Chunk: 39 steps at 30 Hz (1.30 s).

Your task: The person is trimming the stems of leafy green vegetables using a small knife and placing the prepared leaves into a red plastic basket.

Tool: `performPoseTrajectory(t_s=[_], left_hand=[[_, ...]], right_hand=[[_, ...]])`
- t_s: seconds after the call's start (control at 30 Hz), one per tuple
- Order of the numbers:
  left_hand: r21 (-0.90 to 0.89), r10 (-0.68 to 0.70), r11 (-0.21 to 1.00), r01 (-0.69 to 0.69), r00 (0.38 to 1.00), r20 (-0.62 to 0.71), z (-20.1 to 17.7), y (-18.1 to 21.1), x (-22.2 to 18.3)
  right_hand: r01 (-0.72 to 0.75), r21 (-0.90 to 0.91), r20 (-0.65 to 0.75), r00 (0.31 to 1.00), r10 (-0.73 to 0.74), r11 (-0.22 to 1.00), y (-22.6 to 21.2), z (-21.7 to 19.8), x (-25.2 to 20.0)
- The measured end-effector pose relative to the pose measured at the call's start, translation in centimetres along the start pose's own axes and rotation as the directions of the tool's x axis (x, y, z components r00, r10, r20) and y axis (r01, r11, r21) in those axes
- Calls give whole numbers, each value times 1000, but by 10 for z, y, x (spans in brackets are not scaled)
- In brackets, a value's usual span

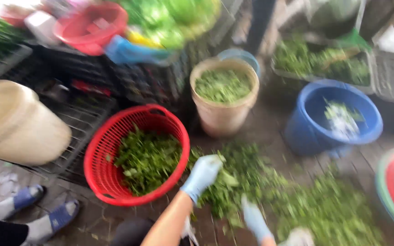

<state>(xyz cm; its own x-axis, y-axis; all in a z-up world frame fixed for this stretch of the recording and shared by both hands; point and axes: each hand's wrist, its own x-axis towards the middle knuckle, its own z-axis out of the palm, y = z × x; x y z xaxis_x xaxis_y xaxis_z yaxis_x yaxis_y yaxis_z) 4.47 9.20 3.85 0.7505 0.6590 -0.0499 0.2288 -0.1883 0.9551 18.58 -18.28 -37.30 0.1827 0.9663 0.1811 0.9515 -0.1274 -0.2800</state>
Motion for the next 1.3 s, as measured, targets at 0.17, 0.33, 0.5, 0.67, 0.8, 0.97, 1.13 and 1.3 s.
performPoseTrajectory(t_s=[0.17, 0.33, 0.5, 0.67, 0.8, 0.97, 1.13, 1.3], left_hand=[[97, -291, 955, 282, 951, 107, -2, -4, -3], [168, -196, 972, 163, 959, 204, 20, -7, -16], [489, -263, 865, 113, 932, 249, 39, 21, -35], [435, -253, 893, 113, 927, 279, 45, 31, -50], [422, -227, 902, 93, 933, 280, -17, 110, -64], [744, 331, 651, -148, 938, -104, -153, 73, -41], [833, 384, 553, -1, 888, -254, -143, 117, -52], [844, 252, 494, -208, 964, 90, -94, 123, -67]], right_hand=[[-526, 762, 581, 295, 758, -379, -133, -314, 94], [-307, 884, 468, 572, 674, -353, -164, -362, 106], [-390, 901, 406, 605, 685, -190, -163, -318, 111], [-291, 900, 403, 280, 871, -323, -170, -334, 121], [-61, 891, 454, 114, 884, -449, -114, -354, 91], [63, 789, 614, -111, 781, -611, 0, -162, -39], [-459, 770, 494, -9, 869, -442, 78, -88, -5], [-669, -391, 258, 579, 773, 632, 102, -123, 120]])
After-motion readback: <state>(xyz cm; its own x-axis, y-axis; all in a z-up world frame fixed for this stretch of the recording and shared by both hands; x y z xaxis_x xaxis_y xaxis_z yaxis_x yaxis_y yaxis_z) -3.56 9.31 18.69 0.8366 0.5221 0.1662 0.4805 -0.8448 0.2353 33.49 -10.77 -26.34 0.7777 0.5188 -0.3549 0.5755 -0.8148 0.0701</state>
